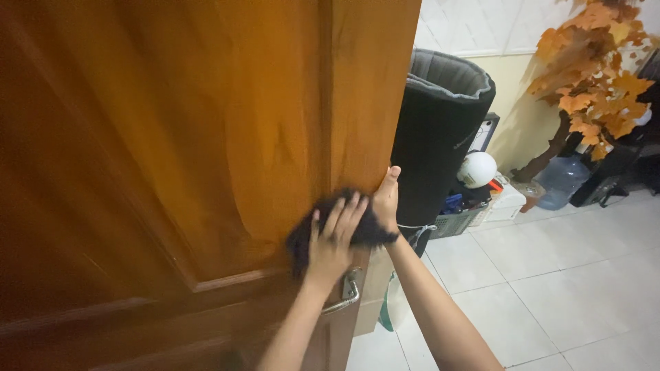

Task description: Cleaning a wooden door with a black cloth.

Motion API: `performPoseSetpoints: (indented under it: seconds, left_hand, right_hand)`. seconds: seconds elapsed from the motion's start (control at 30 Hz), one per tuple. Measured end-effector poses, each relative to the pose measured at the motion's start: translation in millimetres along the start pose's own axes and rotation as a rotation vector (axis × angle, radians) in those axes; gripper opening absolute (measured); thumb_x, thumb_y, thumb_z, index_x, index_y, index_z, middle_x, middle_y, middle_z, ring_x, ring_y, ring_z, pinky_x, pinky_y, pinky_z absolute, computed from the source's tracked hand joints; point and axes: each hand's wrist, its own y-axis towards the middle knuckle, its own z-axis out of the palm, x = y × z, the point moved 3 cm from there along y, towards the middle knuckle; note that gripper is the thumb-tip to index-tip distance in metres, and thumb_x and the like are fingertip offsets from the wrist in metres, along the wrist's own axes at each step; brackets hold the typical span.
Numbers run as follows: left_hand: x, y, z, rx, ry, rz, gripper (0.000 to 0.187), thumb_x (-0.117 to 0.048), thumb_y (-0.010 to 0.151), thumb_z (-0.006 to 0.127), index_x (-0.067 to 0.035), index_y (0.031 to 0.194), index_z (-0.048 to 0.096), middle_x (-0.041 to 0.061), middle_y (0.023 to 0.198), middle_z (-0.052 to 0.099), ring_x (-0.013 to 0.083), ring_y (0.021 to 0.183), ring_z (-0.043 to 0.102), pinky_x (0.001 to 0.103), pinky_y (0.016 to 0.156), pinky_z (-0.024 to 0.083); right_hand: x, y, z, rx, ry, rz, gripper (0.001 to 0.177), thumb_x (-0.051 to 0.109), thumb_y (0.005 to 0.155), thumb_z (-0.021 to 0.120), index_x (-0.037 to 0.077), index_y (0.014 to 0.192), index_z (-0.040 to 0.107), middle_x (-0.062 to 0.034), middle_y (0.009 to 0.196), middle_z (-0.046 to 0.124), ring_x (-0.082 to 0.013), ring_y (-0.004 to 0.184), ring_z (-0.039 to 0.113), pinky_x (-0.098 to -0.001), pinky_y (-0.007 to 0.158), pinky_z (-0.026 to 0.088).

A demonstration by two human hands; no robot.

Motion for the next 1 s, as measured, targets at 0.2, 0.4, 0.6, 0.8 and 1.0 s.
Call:
performPoseSetpoints:
  seconds: [0.2, 0.4, 0.6, 0.8, 1.0]
  left_hand:
    - [-29.0, -155.4, 47.4, 0.524, 0.246, 0.121, 0.096, -0.045, 0.089, 0.055, -0.026, 0.168, 0.006, -0.005, 0.174, 0.009, 0.0143, 0.158, 0.01, 0.054, 0.119, -0.006]
    - [-32.9, -170.0, 24.1, 0.541, 0.293, 0.059, 0.075, -0.028, 0.094, 0.041, -0.028, 0.164, 0.014, -0.007, 0.17, 0.016, 0.0127, 0.155, 0.013, 0.055, 0.123, -0.001]
    - [-42.7, -175.9, 10.1, 0.494, -0.454, -0.306, 0.052, -0.007, 0.099, 0.043, -0.02, 0.149, 0.048, 0.001, 0.159, 0.046, 0.0238, 0.149, 0.037, 0.049, 0.123, 0.024]
    - [-32.7, -169.3, 25.0, 0.649, -0.225, -0.369, 0.053, 0.005, 0.087, 0.053, -0.007, 0.139, 0.052, 0.016, 0.137, 0.056, 0.0316, 0.129, 0.05, 0.057, 0.111, 0.032]
    - [-14.9, -198.6, 31.8, 0.797, -0.275, -0.505, 0.061, 0.006, 0.086, 0.059, -0.005, 0.146, 0.049, 0.018, 0.132, 0.063, 0.0326, 0.12, 0.062, 0.055, 0.109, 0.04]
  right_hand:
    - [19.4, -2.8, 1.3, 0.029, 0.121, 0.202, 0.077, 0.058, 0.11, 0.013, -0.001, 0.112, 0.061, -0.0119, 0.102, 0.068, -0.0221, 0.097, 0.064, -0.0352, 0.091, 0.052]
    - [28.0, -1.4, 4.7, 0.023, 0.125, 0.19, 0.077, 0.06, 0.11, 0.013, -0.001, 0.113, 0.06, -0.0116, 0.103, 0.067, -0.022, 0.096, 0.062, -0.0354, 0.092, 0.05]
    - [12.2, -4.0, 2.3, 0.003, 0.106, 0.174, 0.078, 0.06, 0.111, 0.013, -0.001, 0.112, 0.061, -0.0089, 0.101, 0.066, -0.0202, 0.095, 0.061, -0.0336, 0.091, 0.05]
    - [34.5, 2.7, 6.7, -0.014, 0.15, 0.137, 0.08, 0.061, 0.11, 0.016, -0.004, 0.114, 0.062, -0.0106, 0.106, 0.068, -0.0213, 0.099, 0.062, -0.0355, 0.092, 0.049]
    - [17.3, -3.3, -2.9, -0.036, 0.062, 0.194, 0.083, 0.061, 0.109, 0.013, -0.003, 0.11, 0.066, -0.0102, 0.1, 0.072, -0.021, 0.092, 0.066, -0.0336, 0.088, 0.053]
